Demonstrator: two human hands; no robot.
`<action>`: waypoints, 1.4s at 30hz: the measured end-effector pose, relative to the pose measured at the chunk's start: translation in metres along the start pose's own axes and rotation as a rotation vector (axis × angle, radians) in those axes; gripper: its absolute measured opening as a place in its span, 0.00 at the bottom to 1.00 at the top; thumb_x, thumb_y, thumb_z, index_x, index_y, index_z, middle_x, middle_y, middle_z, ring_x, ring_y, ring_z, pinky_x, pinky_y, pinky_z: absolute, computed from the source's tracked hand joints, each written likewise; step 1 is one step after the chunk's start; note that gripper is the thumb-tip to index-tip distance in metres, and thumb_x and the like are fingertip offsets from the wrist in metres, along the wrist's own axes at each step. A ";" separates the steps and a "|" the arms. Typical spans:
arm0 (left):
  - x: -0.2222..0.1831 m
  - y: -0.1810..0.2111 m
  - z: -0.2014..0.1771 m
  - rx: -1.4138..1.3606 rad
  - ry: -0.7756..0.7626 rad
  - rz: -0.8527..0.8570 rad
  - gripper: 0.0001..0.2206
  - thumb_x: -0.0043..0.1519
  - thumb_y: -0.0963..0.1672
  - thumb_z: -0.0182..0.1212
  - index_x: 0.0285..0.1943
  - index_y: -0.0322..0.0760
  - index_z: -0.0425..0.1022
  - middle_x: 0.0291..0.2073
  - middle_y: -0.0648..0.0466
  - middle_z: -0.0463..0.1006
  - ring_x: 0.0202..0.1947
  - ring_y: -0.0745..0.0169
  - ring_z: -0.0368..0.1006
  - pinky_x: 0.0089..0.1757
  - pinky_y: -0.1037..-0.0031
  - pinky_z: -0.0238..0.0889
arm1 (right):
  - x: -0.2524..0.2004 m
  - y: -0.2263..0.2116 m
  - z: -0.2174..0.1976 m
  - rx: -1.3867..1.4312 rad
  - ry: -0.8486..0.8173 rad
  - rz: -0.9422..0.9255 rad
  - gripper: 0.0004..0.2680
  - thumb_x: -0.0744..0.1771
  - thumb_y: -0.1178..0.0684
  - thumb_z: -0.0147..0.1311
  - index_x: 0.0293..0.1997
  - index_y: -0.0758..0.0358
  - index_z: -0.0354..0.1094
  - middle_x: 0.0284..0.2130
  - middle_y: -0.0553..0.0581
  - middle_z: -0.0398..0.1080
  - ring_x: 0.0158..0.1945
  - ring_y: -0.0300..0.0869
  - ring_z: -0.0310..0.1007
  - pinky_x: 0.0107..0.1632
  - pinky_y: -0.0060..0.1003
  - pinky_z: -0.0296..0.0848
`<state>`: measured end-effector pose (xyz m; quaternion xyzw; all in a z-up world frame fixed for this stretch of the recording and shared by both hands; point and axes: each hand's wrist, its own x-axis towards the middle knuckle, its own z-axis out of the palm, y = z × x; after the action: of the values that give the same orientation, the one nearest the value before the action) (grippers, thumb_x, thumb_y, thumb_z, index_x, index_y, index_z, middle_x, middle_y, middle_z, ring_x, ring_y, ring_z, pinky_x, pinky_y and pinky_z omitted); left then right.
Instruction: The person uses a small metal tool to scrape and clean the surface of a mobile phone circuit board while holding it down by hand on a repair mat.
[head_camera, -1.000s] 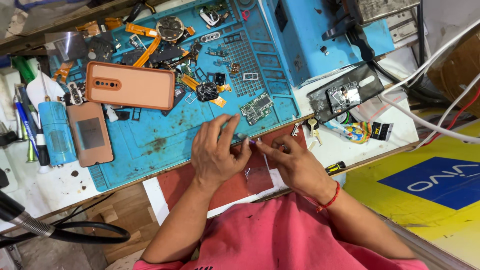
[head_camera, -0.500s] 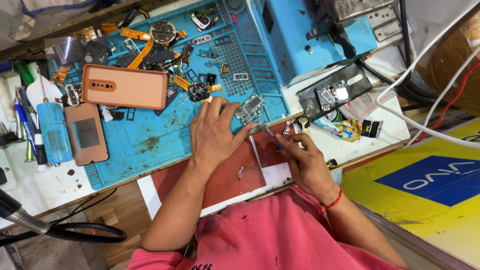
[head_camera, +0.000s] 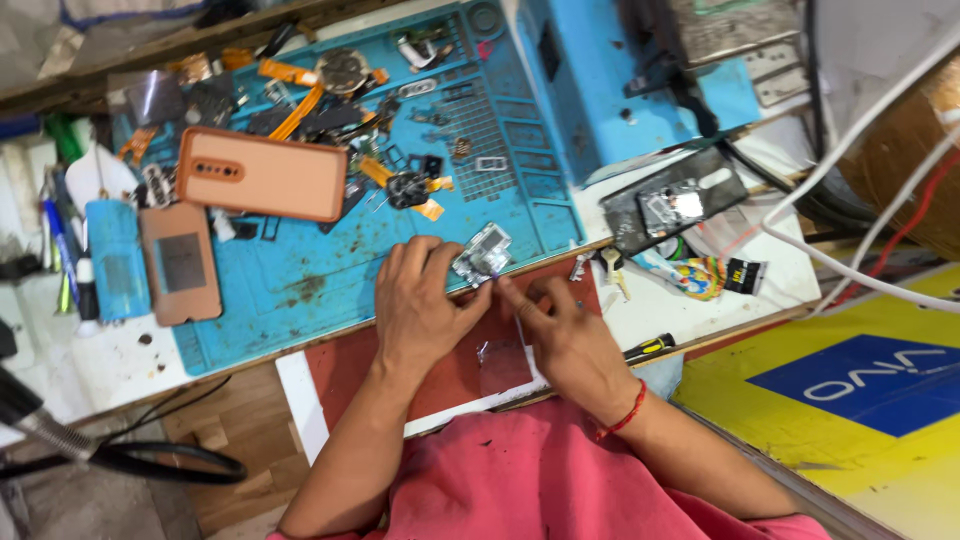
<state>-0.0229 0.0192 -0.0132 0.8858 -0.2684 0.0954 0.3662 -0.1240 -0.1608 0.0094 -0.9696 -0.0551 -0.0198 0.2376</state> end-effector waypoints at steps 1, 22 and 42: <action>0.000 0.000 0.002 -0.004 0.009 -0.003 0.20 0.48 0.48 0.77 0.45 0.34 0.78 0.41 0.51 0.73 0.43 0.49 0.69 0.45 0.58 0.64 | 0.005 0.000 -0.003 -0.031 0.047 -0.010 0.25 0.63 0.65 0.50 0.70 0.55 0.62 0.45 0.61 0.67 0.38 0.52 0.75 0.33 0.43 0.76; 0.007 -0.010 -0.002 -0.075 -0.036 0.052 0.20 0.43 0.46 0.78 0.41 0.33 0.80 0.39 0.50 0.73 0.42 0.49 0.71 0.45 0.60 0.66 | 0.003 0.003 -0.013 -0.059 -0.132 0.005 0.26 0.60 0.65 0.51 0.66 0.51 0.67 0.47 0.60 0.71 0.33 0.53 0.76 0.31 0.45 0.75; 0.001 -0.018 -0.004 -0.027 0.052 0.129 0.19 0.53 0.45 0.74 0.52 0.33 0.78 0.48 0.49 0.76 0.45 0.49 0.72 0.45 0.61 0.67 | 0.011 -0.007 -0.016 0.011 -0.117 0.043 0.23 0.62 0.67 0.49 0.66 0.60 0.65 0.46 0.62 0.68 0.38 0.52 0.76 0.36 0.45 0.77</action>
<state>-0.0126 0.0321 -0.0206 0.8589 -0.3165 0.1381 0.3782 -0.1146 -0.1612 0.0278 -0.9687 -0.0481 0.0421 0.2399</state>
